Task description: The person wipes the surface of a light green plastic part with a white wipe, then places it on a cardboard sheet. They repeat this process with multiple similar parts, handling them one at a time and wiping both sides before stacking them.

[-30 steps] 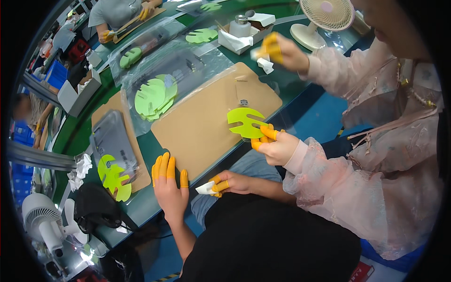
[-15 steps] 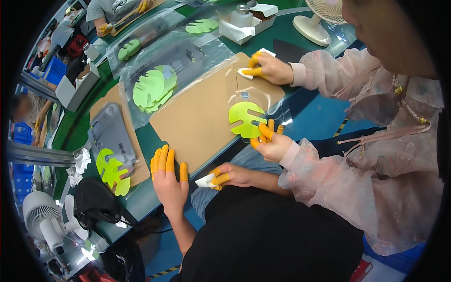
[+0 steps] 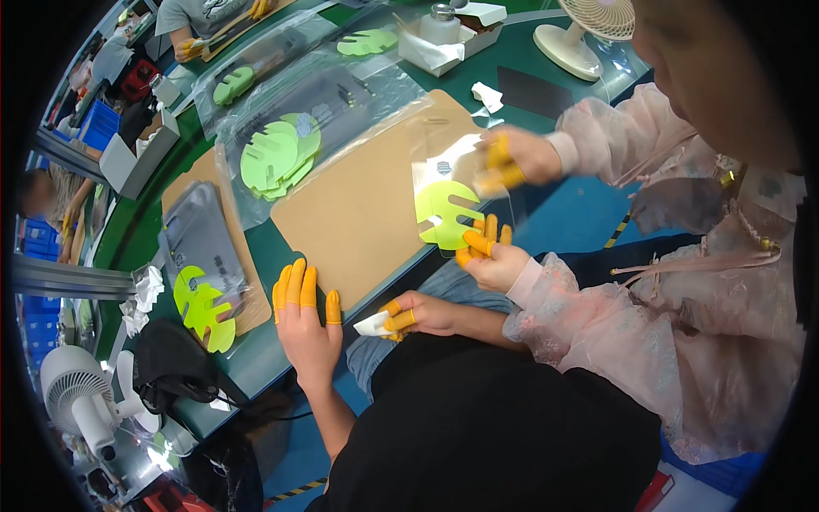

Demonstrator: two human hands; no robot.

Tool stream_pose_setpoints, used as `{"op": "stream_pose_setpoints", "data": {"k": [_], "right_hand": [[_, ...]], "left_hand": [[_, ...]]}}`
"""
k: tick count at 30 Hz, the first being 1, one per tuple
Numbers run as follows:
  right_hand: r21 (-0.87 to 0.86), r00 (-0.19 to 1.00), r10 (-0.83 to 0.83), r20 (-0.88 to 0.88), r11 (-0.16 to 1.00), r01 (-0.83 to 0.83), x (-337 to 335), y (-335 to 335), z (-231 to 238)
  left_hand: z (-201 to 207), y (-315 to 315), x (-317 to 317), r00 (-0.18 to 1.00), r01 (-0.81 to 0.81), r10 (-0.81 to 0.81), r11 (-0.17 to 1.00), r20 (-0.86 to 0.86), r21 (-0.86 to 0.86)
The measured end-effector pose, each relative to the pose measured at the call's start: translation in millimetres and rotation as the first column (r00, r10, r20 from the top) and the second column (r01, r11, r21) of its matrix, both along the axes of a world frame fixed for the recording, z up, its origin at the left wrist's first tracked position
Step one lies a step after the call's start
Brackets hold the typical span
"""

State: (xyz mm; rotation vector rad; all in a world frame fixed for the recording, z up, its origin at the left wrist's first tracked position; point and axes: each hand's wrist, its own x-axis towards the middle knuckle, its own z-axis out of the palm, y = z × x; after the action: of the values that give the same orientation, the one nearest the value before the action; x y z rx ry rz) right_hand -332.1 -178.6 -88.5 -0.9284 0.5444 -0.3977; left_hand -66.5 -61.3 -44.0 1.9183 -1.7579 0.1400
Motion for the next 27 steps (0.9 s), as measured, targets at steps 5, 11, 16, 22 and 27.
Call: {"op": "stream_pose_setpoints", "data": {"k": [5,11,16,22,27], "right_hand": [[0.018,1.000,0.012,0.020,1.000,-0.012,2.0,1.0,-4.5],[0.026,1.000,0.011,0.011,1.000,-0.011,2.9,3.8,-3.4],[0.042,0.999,0.023,0.028,0.999,-0.024,6.5,5.8,-7.4],[0.064,1.000,0.022,0.021,0.998,-0.023,9.2,9.4,-8.2],[0.103,0.997,0.047,0.062,0.993,-0.054,20.1,14.5,-18.0]], "left_hand": [[1.2,1.6,0.2,1.000,-0.005,0.005,1.000,0.009,-0.003],[0.0,0.2,-0.7,1.000,-0.001,0.001,1.000,0.002,-0.004],[1.0,1.6,-0.1,1.000,-0.010,0.010,1.000,0.015,0.000],[-0.4,-0.4,-0.7,1.000,-0.003,0.003,1.000,-0.006,0.001],[0.6,2.1,0.2,1.000,-0.015,0.015,1.000,0.016,0.001]]}}
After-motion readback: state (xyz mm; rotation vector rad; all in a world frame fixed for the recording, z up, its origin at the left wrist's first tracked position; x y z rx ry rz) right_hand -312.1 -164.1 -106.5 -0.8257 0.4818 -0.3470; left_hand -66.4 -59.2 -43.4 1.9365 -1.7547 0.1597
